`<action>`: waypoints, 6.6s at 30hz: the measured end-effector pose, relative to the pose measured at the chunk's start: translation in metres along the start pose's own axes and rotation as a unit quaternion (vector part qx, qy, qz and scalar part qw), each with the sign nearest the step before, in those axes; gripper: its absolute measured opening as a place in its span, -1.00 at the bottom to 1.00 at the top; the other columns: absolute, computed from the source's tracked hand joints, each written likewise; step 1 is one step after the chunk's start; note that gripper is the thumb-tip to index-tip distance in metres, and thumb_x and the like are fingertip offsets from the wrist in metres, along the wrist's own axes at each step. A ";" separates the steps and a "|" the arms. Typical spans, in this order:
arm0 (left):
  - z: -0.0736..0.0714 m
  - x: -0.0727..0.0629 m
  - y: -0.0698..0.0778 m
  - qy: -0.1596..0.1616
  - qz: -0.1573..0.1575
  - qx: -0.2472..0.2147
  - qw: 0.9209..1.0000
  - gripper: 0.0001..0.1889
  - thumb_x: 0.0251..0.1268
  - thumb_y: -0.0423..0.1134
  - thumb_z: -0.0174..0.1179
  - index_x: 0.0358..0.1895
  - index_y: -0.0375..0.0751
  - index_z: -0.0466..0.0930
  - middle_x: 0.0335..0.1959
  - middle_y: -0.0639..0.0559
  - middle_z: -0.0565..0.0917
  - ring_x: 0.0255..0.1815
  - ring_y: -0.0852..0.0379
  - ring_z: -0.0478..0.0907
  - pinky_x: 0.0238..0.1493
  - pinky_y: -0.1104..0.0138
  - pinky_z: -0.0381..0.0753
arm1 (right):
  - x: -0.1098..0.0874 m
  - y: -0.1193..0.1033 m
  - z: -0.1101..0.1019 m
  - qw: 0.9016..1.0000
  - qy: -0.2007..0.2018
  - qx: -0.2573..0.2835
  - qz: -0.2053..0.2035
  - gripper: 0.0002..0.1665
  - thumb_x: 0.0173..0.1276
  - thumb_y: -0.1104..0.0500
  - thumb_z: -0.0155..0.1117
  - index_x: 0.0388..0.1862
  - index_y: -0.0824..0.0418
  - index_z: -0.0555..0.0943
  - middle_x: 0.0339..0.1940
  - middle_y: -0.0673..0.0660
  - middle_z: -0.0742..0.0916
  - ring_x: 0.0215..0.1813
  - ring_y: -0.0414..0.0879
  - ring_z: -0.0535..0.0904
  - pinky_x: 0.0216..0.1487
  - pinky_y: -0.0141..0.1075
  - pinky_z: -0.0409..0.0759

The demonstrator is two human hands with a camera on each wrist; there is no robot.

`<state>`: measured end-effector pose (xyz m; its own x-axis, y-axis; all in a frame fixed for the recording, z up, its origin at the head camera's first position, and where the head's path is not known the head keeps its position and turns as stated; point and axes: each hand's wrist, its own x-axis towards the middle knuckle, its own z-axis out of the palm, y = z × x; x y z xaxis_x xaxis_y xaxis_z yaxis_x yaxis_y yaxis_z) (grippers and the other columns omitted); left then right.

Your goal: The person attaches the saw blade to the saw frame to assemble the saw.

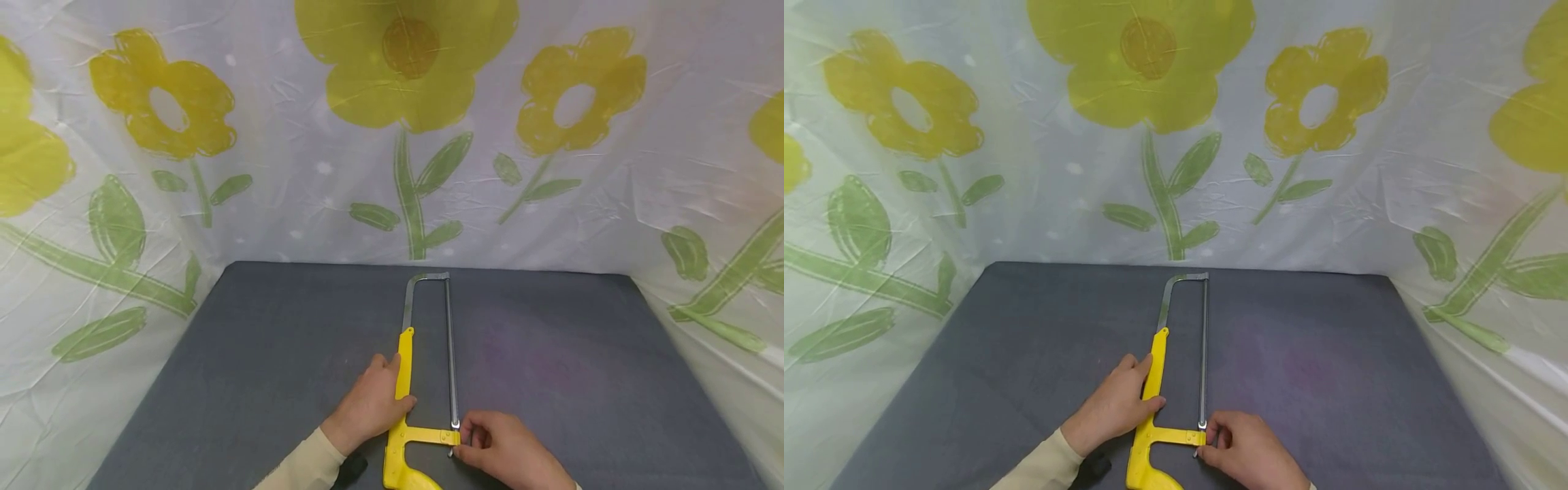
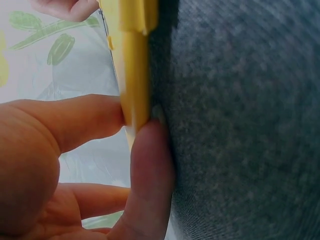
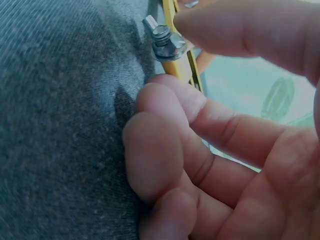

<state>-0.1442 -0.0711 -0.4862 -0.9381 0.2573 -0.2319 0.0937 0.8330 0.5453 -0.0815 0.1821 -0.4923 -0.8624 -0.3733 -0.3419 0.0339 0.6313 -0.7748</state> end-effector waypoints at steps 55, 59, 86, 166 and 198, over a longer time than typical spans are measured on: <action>0.004 -0.001 0.003 0.044 -0.004 -0.014 0.999 -0.16 0.33 -0.11 0.51 0.57 -0.46 0.40 0.07 -0.23 0.54 -0.40 0.16 0.47 -0.38 0.34 0.61 | 0.003 -0.007 0.001 0.999 0.013 -0.012 0.027 -0.58 0.29 -0.25 0.59 -0.35 0.00 0.64 -0.53 -0.07 0.61 -0.49 -0.19 0.45 -0.46 -0.35 0.35; 0.005 -0.001 0.005 0.040 -0.007 -0.012 0.999 -0.14 0.32 -0.12 0.52 0.57 -0.47 0.38 0.10 -0.26 0.55 -0.37 0.13 0.48 -0.35 0.32 0.62 | 0.004 -0.007 0.002 0.999 0.018 -0.018 0.033 -0.59 0.27 -0.22 0.61 -0.36 0.01 0.64 -0.53 -0.06 0.61 -0.49 -0.17 0.45 -0.47 -0.35 0.35; 0.007 -0.002 0.002 0.037 -0.007 -0.008 0.999 -0.13 0.32 -0.09 0.53 0.59 -0.43 0.38 0.14 -0.26 0.53 -0.35 0.12 0.49 -0.31 0.28 0.65 | 0.002 -0.001 -0.001 0.999 -0.009 0.016 0.026 -0.69 0.34 -0.09 0.57 -0.30 0.07 0.67 -0.49 -0.03 0.66 -0.45 -0.17 0.50 -0.41 -0.35 0.44; 0.007 -0.001 0.005 0.027 -0.022 -0.005 0.999 -0.13 0.35 -0.08 0.51 0.60 -0.40 0.36 0.17 -0.26 0.53 -0.41 0.14 0.52 -0.38 0.31 0.66 | 0.003 0.003 -0.005 0.999 -0.021 0.026 0.000 -0.85 0.41 0.22 0.51 -0.20 0.13 0.65 -0.46 -0.01 0.62 -0.44 -0.15 0.48 -0.41 -0.36 0.40; 0.006 -0.001 0.006 0.026 -0.020 0.004 0.999 -0.11 0.34 -0.06 0.52 0.61 -0.40 0.34 0.21 -0.27 0.53 -0.34 0.11 0.56 -0.23 0.20 0.74 | -0.001 -0.010 0.006 0.996 0.059 -0.050 0.045 -0.51 0.27 -0.30 0.59 -0.49 -0.01 0.61 -0.61 -0.10 0.54 -0.54 -0.21 0.40 -0.50 -0.37 0.30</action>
<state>-0.1410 -0.0636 -0.4873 -0.9574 0.1983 -0.2099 0.0590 0.8460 0.5299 -0.0778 0.1722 -0.4871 -0.9114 -0.2344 -0.3382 0.0679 0.7249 -0.6855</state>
